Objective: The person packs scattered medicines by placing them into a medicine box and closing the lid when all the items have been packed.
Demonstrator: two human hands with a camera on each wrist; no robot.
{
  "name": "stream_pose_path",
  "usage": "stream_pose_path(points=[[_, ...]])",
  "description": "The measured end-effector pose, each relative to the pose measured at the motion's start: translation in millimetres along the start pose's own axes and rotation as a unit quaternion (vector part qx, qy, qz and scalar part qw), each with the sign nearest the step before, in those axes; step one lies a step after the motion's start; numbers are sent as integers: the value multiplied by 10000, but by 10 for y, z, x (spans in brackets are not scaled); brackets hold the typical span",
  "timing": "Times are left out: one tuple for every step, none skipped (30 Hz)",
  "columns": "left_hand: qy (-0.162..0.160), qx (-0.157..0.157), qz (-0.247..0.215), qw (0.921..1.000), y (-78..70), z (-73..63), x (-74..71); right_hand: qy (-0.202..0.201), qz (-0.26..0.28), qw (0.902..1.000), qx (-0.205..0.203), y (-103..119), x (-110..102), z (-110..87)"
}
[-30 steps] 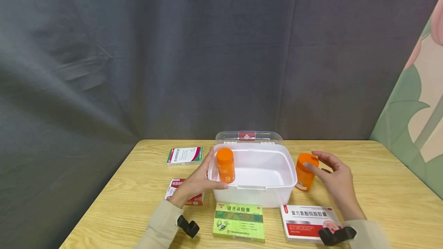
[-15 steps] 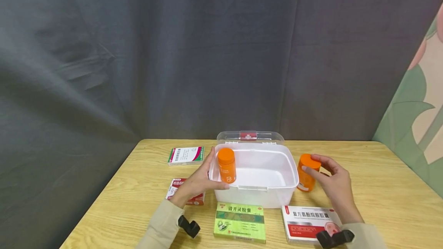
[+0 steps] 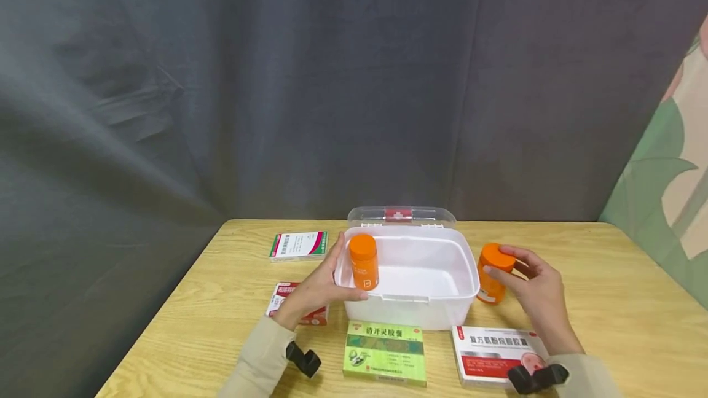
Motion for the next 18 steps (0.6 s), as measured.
stream_pose_path(points=[[-7, 1, -3, 10000, -1, -3, 5, -3, -27, 10000, -25, 1, -5, -5], [-10, 10, 1, 10000, -4, -8, 10, 1, -44, 10000, -36, 0, -9, -11], [-10, 2, 7, 10000, -3, -14, 16, -13, -73, 10000, -44, -1, -14, -19], [-13, 4, 19, 10000, -7, -9, 15, -24, -102, 9999, -53, 1, -17, -14], [-9, -6, 35, 10000, -6, -6, 16, -43, -94, 9999, -36, 0, -19, -11], [1, -26, 33, 10000, -5, -5, 19, -60, -87, 9999, -18, -1, -21, -8], [7, -32, 37, 10000, -5, -3, 22, -77, -67, 9999, 13, -3, -21, -8], [8, -37, 39, 10000, -5, -2, 23, -84, -71, 9999, 44, -6, -20, -7], [6, -45, 36, 10000, -4, 0, 24, -95, -82, 9999, 68, -7, -20, -6], [1, -45, 32, 10000, -2, 2, 25, -88, -60, 9999, 85, -5, -19, -6], [-7, -51, 25, 10000, -1, 3, 25, -86, -19, 9999, 109, -2, -17, -6], [-17, -52, 26, 10000, 0, 4, 24, -87, -14, 9999, 116, 3, -17, -6], [-24, -50, 15, 10000, 1, 4, 22, -91, -6, 9999, 131, 6, -17, -7], [-31, -59, 11, 10000, 5, 3, 20, -91, -7, 9998, 152, 8, -18, -7], [-37, -62, 4, 10000, 7, 1, 19, -95, -13, 9998, 179, 8, -19, -8], [-48, -72, 0, 10000, 12, -1, 16, -94, -11, 9997, 208, 7, -20, -7], [-59, -74, -4, 10000, 15, -3, 13, -93, -27, 9996, 246, 2, -20, -7], [-65, -72, -2, 10000, 17, -6, 12, -92, -59, 9995, 284, -4, -20, -5]])
Point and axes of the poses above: each hand's wrist, its own z-axis towards the middle knuckle, its own x-axis out of the palm, y = z × x, the point moved 6 cm from there along z, towards the middle knuckle, and after that the axes turned 1 degree about -z, right-handed, at the moved point
